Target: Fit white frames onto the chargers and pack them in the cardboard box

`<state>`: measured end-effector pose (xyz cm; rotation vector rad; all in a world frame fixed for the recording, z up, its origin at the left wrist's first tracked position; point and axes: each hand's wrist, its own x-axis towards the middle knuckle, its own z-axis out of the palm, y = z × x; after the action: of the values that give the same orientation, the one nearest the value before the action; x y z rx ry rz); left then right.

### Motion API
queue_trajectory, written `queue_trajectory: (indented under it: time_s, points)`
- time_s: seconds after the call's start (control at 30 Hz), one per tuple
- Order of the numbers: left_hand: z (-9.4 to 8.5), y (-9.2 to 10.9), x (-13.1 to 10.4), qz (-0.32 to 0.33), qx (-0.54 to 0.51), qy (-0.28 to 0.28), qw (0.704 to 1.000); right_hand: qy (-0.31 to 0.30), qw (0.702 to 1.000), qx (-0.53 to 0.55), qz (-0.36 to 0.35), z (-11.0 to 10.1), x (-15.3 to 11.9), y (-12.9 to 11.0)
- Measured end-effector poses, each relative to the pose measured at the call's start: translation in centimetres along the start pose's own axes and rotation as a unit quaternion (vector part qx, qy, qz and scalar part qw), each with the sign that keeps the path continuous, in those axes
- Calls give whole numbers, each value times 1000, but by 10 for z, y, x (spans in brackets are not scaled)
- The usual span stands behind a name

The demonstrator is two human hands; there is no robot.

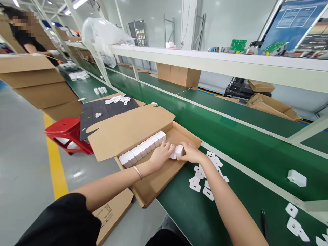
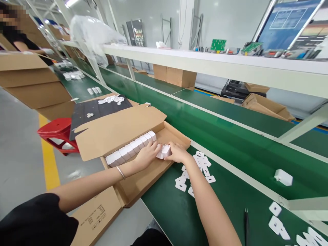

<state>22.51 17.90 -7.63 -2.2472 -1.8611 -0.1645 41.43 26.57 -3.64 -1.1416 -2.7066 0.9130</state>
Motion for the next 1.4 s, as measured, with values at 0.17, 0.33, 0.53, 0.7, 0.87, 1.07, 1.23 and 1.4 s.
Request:
queue_trajectory:
  time_s: [0.17,0.33,0.53,0.7,0.87,1.07,1.23,1.4]
  points:
    - [7,0,-4,3,-7,2,1000,-23,998,-57,19,2,6,2]
    - [8,-9,-15,18,-35,10,999,-35,996,-78,41,1,14,-1]
    - [1,-22,-13,42,-111,9,993,-23,991,-89,96,10,11,-6]
    - [-4,-18,-4,136,-60,-8,989,-5,994,-64,93,21,-11,-19]
    - [-1,-4,-2,213,-94,-46,971,-7,997,13,72,27,-49,-18]
    - [4,5,-4,256,-87,-22,963,179,970,167,13,21,-76,15]
    - [5,13,0,234,-109,-11,966,290,942,131,104,30,-73,46]
    - [8,11,5,281,-148,-8,948,267,942,174,103,43,-73,61]
